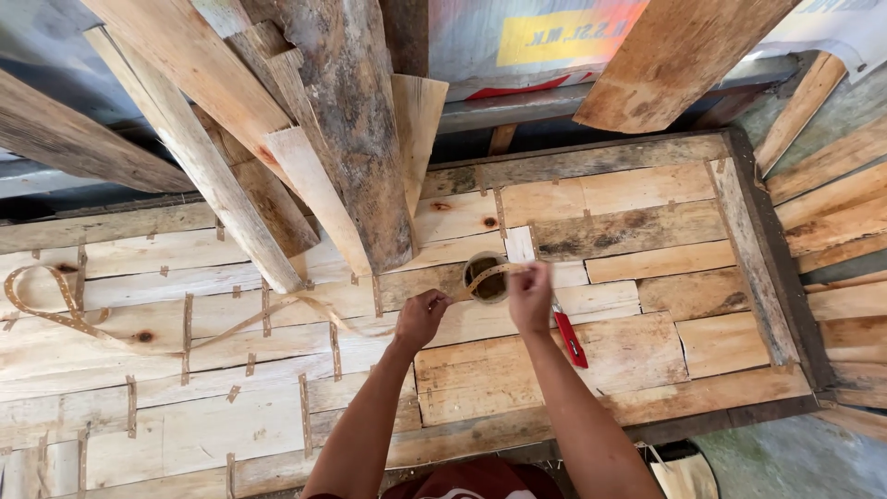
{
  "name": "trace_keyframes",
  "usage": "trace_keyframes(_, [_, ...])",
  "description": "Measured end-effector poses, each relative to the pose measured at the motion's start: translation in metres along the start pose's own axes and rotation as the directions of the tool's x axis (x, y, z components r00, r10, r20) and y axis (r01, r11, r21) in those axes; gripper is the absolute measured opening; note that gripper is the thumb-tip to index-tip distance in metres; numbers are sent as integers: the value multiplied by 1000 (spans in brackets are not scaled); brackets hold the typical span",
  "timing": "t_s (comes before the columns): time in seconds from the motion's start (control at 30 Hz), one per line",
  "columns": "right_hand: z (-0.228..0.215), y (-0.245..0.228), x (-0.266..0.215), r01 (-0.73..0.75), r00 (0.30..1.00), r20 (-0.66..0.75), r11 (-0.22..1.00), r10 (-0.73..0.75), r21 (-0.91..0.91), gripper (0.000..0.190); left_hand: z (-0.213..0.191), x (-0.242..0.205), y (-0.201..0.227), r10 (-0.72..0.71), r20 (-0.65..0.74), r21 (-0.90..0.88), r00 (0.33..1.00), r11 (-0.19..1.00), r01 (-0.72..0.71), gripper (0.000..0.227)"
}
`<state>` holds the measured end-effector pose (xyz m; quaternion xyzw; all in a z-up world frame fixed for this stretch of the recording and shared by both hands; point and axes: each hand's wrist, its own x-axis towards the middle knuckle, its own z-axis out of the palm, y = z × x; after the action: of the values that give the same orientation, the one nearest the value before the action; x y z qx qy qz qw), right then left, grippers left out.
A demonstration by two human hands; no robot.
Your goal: Assembling or decorating a wooden panel by gluing small wood strips and applying tape.
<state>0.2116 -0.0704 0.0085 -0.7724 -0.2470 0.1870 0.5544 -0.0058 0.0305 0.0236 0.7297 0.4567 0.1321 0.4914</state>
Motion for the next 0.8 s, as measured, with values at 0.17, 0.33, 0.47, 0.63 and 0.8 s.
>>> trace_keyframes(0.17, [14, -72, -25, 609, 727, 521, 770, -447, -191, 21, -2, -5, 18, 149, -3, 15, 989, 989, -148, 20])
trace_keyframes(0.33, [25, -84, -32, 518, 737, 657, 759, -160, -395, 17, -6, -8, 13, 170, -95, -7, 981, 985, -172, 18])
trace_keyframes(0.47, [34, -80, -34, 460, 780, 600, 813, -179, -355, 17, -11, -10, 6, 116, -72, -31, 991, 992, -119, 20])
trace_keyframes(0.63, [50, -82, -44, 433, 760, 633, 843, -151, -319, 15, -13, -11, -8, 93, -56, -71, 994, 993, -97, 20])
trace_keyframes(0.8, [74, -67, -51, 199, 854, 521, 928, -6, -316, 20, -24, -15, -4, 22, -123, 28, 992, 999, -19, 21])
